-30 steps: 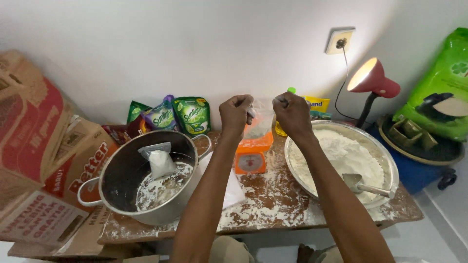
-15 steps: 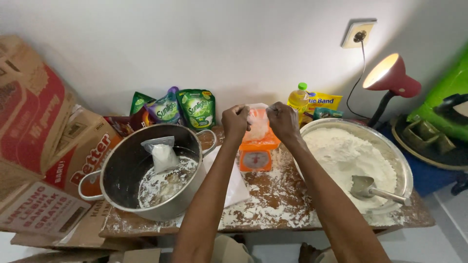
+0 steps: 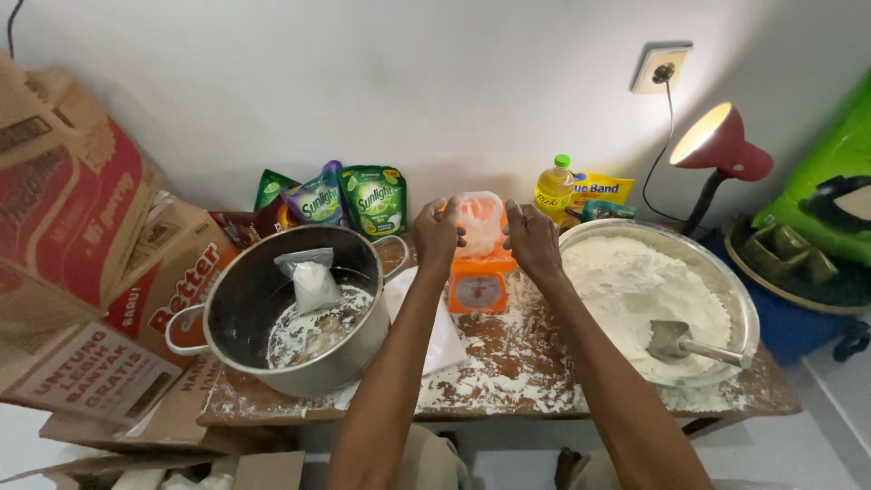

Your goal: Weighing and bagging flour from a large bowl into small plastic bags using a scoop and a scale.

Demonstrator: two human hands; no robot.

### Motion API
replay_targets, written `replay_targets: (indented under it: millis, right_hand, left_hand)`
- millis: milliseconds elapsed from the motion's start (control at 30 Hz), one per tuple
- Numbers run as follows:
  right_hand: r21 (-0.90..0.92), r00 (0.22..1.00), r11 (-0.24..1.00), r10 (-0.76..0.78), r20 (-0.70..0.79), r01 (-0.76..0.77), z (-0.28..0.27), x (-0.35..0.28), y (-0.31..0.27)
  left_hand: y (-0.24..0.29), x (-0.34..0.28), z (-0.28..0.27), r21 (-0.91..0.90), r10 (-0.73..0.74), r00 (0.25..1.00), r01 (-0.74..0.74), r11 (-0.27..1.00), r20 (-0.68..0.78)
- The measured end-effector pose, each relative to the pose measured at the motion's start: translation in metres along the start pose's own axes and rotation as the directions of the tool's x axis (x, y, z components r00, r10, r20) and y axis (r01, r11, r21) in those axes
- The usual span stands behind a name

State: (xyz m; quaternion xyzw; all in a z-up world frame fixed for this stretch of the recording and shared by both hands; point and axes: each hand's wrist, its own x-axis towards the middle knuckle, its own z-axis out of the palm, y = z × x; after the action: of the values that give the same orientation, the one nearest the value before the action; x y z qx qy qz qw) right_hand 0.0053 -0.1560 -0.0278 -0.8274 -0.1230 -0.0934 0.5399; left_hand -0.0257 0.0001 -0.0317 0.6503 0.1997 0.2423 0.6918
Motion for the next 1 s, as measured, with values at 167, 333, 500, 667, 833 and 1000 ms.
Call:
replay_targets:
  millis: [167,333,500,667,833,1000]
  right_hand:
    - [0.031,0.999,0.999,-0.037,-0.003,0.037,-0.008,-0.02,0.01]
    - [0.119,0.999,0.993,0.015,-0.044,-0.009,-0.016,-0.053,0.015]
    - [0.178,0.997,0.983,0.048,-0.068,-0.035,-0.022,-0.084,0.03]
    - [0.167,0.994,0.983,0.093,-0.053,-0.083,-0.02,-0.096,0.038]
    - [0.178,0.994,0.98,0.097,-0.047,-0.087,-0.021,-0.104,0.04]
    - [0.193,0.995,0.979,0.08,-0.058,-0.067,-0.025,-0.11,0.029]
  left_hand:
    - [-0.008,-0.018,-0.016,-0.073,0.003,0.999,-0.007,0.997,-0.044]
    - [-0.032,-0.036,-0.03,-0.189,-0.023,0.998,0.013,0.982,-0.05]
    - [-0.046,-0.06,-0.047,-0.313,-0.026,0.998,0.01,0.95,-0.049]
    - [-0.053,-0.077,-0.058,-0.29,-0.054,0.998,0.039,0.956,-0.043]
    - [-0.053,-0.09,-0.071,-0.238,-0.07,0.996,0.057,0.969,-0.047]
    - [-0.065,-0.091,-0.076,-0.205,-0.095,0.995,0.089,0.975,-0.019]
